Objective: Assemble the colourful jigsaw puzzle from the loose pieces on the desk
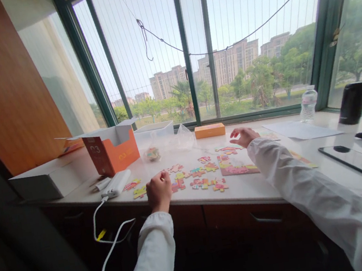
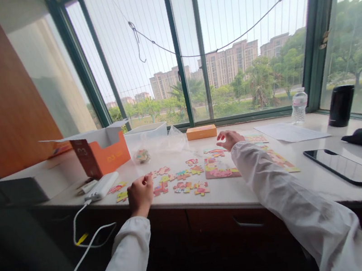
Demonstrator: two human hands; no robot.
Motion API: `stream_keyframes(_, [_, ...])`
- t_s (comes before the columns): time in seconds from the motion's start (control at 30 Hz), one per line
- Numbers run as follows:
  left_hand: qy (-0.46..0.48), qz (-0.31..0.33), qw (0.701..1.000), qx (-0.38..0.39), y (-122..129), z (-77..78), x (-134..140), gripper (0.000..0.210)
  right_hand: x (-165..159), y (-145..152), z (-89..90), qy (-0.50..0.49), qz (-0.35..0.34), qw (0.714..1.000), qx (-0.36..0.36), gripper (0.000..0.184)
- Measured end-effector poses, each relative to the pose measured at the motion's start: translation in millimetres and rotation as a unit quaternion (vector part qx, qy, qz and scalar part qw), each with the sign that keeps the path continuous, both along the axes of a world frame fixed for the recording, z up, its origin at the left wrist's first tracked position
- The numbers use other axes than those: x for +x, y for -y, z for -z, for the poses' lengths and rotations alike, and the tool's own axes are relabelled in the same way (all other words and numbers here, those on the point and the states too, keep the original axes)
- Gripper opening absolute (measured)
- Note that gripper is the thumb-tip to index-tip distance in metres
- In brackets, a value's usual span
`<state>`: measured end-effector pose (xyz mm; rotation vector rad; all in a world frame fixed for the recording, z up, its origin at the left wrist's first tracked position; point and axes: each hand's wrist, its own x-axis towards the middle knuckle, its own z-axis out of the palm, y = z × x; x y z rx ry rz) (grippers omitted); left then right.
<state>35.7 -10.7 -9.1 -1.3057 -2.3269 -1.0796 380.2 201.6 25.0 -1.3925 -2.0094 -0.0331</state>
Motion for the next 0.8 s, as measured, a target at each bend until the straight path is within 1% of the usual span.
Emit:
stream_keyframes(0.13, [0.009,0.009,1.0,0.015,2.2,1.6,0.6,0.041,-12.3,0.3,9.3,0.01,-0.032,0.999,0.006,0.017])
stream_keyframes(0.27, [0.02,0.023,0.999,0.034,6.5,3.0,2.1,0.041,-34.1,9.5,19.6,0.03,-0.105,0.994,0.005,0.016])
stream_keyframes(0.37, [0.026,0.025,0.998,0.055,9.5,5.5,2.6,0.04,-57.0,23.9,20.9,0.064,-0.151,0.986,0.017,0.016])
stream_keyframes(0.5, [0.035,0.027,0.996,0.075,9.2,9.6,0.2,0.04,-95.0,47.7,10.6,0.121,-0.205,0.97,0.044,0.015])
stream_keyframes(0.6, [0.057,-0.017,0.995,0.084,5.8,10.7,-3.7,0.041,-128.1,63.3,-1.1,0.15,-0.241,0.957,0.056,0.016])
stream_keyframes(0.63, [0.06,-0.031,0.994,0.089,4.5,10.8,-5.0,0.04,-139.6,67.3,-4.6,0.159,-0.25,0.954,0.056,0.016])
stream_keyframes(0.7, [0.047,-0.037,0.994,0.095,2.3,11.2,-7.2,0.036,-162.6,73.5,-9.7,0.176,-0.261,0.948,0.052,0.016])
stream_keyframes(0.8, [0.012,-0.04,0.997,0.061,0.9,12.0,-7.7,0.039,-195.3,78.6,-11.3,0.195,-0.273,0.942,0.026,0.017])
